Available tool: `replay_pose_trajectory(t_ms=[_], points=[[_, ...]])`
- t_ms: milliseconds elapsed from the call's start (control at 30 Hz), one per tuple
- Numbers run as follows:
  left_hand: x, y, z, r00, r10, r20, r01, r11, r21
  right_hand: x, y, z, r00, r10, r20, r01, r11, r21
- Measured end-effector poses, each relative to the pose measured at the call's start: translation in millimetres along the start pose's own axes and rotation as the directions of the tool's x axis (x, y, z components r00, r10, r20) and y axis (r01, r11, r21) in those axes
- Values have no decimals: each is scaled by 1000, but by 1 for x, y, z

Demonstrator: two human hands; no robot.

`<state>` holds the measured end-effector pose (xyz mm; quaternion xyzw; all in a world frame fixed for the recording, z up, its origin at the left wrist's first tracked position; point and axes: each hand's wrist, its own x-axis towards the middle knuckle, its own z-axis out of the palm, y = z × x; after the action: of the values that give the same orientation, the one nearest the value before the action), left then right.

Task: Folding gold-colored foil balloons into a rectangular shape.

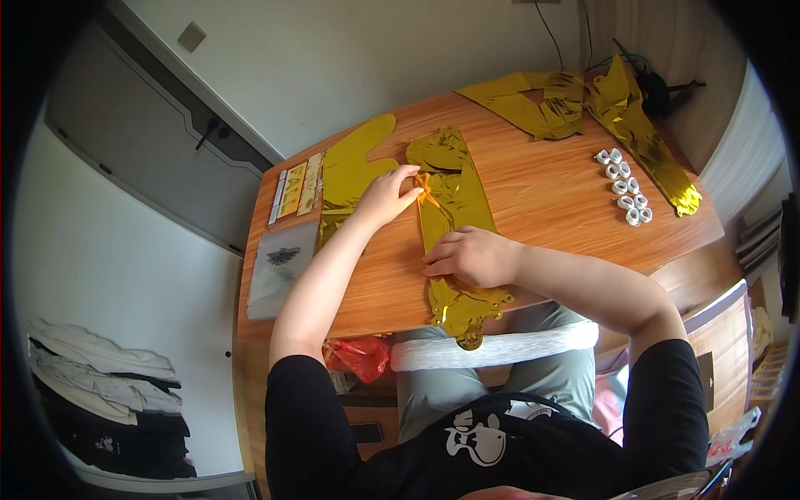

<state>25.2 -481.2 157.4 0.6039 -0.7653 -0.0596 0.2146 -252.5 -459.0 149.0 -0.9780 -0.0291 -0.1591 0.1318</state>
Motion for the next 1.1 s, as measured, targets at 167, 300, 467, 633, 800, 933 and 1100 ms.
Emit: replay_pose_trajectory(t_ms=[167, 300, 467, 633, 800, 933, 1100], points=[[1, -3, 0, 1000, -14, -11, 15, 999, 44, -1, 0, 0, 1000, 5, 5, -5, 1000, -19], [-3, -11, -2, 984, 179, -27, -160, 932, 325, 1, -2, 0, 1000, 0, 6, 0, 1000, -9], [-5, -9, -4, 976, 206, 75, -220, 915, 338, -2, 0, 2, 1000, 2, -3, -2, 1000, -18], [-8, -9, -3, 983, 133, 124, -169, 923, 346, 0, -1, 1, 1000, -9, 3, 9, 1000, -20], [-8, -8, -7, 985, 67, 160, -111, 951, 287, 0, -1, 0, 1000, -22, 13, 23, 999, -49], [-4, -1, -13, 977, -17, 214, -57, 940, 337, -2, 0, 4, 997, -77, -31, 73, 990, -118], [5, 6, -25, 961, -34, 274, -72, 926, 370, -1, -2, 7, 986, -151, -75, 136, 976, -173]])
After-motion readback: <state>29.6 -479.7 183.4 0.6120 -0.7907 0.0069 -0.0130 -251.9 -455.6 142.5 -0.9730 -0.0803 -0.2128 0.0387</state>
